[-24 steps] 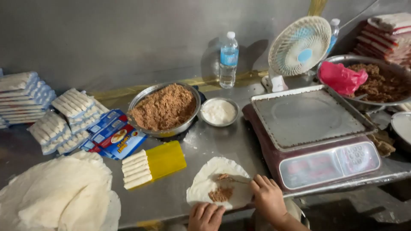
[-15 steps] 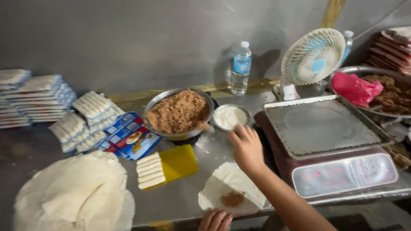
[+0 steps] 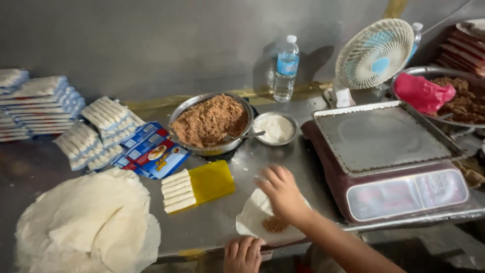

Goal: Manually wrapping lumpia by placing meat filling on wrappers and rolling them into cylinders on a stainless steel work surface.

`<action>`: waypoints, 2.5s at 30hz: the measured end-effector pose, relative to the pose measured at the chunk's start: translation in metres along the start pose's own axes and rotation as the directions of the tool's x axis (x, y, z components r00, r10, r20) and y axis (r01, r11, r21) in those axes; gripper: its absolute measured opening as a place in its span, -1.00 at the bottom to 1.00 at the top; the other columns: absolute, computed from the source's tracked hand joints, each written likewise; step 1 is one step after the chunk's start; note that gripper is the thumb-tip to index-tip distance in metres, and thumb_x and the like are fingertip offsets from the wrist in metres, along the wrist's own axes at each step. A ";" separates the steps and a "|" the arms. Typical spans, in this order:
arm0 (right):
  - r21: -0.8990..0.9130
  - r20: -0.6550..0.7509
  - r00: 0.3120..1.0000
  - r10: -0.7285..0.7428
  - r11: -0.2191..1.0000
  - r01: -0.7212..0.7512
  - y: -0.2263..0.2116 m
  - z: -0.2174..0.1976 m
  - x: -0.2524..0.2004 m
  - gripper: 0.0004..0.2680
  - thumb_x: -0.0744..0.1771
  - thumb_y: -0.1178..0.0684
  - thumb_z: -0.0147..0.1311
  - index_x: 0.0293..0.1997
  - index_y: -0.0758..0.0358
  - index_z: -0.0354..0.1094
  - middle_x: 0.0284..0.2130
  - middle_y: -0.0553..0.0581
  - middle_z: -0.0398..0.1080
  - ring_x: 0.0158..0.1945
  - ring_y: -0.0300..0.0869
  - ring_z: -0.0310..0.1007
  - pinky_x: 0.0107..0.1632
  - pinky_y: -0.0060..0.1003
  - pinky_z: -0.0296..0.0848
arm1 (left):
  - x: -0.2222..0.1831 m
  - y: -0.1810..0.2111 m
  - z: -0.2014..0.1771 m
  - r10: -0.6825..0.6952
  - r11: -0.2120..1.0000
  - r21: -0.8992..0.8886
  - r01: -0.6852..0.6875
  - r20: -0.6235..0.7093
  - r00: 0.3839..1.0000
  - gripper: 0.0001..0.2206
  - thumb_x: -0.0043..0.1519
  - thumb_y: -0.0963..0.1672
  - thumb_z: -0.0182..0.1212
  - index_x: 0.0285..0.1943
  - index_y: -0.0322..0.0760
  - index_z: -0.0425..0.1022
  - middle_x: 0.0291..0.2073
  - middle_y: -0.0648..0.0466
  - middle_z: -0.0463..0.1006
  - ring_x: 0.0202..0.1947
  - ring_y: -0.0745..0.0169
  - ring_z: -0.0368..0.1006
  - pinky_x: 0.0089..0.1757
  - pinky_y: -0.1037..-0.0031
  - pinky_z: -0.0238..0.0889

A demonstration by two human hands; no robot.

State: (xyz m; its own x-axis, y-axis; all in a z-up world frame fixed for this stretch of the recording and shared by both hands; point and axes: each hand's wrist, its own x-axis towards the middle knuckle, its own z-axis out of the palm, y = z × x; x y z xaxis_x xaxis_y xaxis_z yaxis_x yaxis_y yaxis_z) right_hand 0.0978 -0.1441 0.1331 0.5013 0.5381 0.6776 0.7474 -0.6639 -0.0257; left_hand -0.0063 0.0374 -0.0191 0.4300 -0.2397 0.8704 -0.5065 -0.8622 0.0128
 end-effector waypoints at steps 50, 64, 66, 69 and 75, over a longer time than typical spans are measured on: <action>0.236 0.216 0.967 0.137 0.953 -0.188 -0.018 0.016 -0.109 -0.85 0.34 0.16 -0.02 -0.04 0.34 0.32 -0.26 0.22 0.31 -0.20 0.07 0.25 -0.09 -0.08 0.30 | 0.067 0.006 0.024 -0.101 0.923 -0.233 0.308 0.625 0.774 -0.49 0.17 -0.30 0.12 0.35 -0.20 0.35 0.00 -0.11 0.61 -0.02 -0.18 0.46 0.03 0.09 0.31; -0.523 0.279 0.748 0.602 0.749 -0.407 -0.002 0.030 -0.158 -0.68 0.26 0.03 -0.07 0.15 0.00 0.26 -0.50 -0.04 0.51 -0.53 0.00 0.58 -0.47 -0.05 0.49 | 0.100 0.022 0.031 0.006 0.968 -0.228 0.101 0.427 0.904 -0.85 0.13 -0.14 0.30 -0.15 -0.07 0.68 -0.33 0.12 0.59 -0.27 -0.02 0.43 -0.26 0.14 0.17; -0.399 0.044 0.879 0.474 0.815 -0.419 -0.005 0.024 -0.137 -0.92 0.20 0.06 0.09 -0.34 0.06 0.30 -0.41 0.09 0.32 -0.43 0.01 0.39 -0.38 -0.08 0.41 | 0.106 0.018 0.030 -0.134 0.921 -0.223 0.320 0.589 0.797 -0.42 0.16 -0.09 0.40 0.41 -0.14 0.35 -0.20 -0.02 0.66 -0.18 -0.07 0.48 -0.09 0.18 0.20; -0.281 -0.036 0.966 0.256 0.925 -0.256 -0.021 0.059 -0.144 -0.65 0.22 0.20 0.09 0.14 0.35 0.39 0.20 0.34 0.38 0.07 0.11 0.51 0.09 -0.14 0.51 | 0.088 0.006 0.040 -0.206 0.868 -0.209 0.450 0.674 0.710 -0.28 0.20 -0.13 0.33 0.58 0.02 0.10 -0.23 -0.03 0.61 -0.17 -0.15 0.41 -0.12 0.13 0.30; -0.199 0.197 0.977 0.078 0.979 -0.038 -0.040 0.046 -0.121 -0.56 0.25 0.09 0.04 0.31 0.17 0.28 0.20 0.30 0.32 0.20 0.26 0.32 0.18 0.27 0.26 | 0.032 -0.048 0.031 -0.587 0.805 0.387 0.449 0.622 0.518 -0.84 0.17 0.02 0.28 -0.16 0.06 0.51 -0.19 0.09 0.50 -0.16 -0.07 0.49 -0.18 0.08 0.42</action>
State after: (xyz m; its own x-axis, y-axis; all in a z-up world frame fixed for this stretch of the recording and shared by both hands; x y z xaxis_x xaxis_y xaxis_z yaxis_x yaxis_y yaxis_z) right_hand 0.0270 -0.1587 0.0177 0.6344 0.5762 0.5153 0.6261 -0.7740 0.0947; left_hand 0.0547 0.0569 -0.0066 0.9849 0.1048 0.1378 0.0742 -0.9747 0.2107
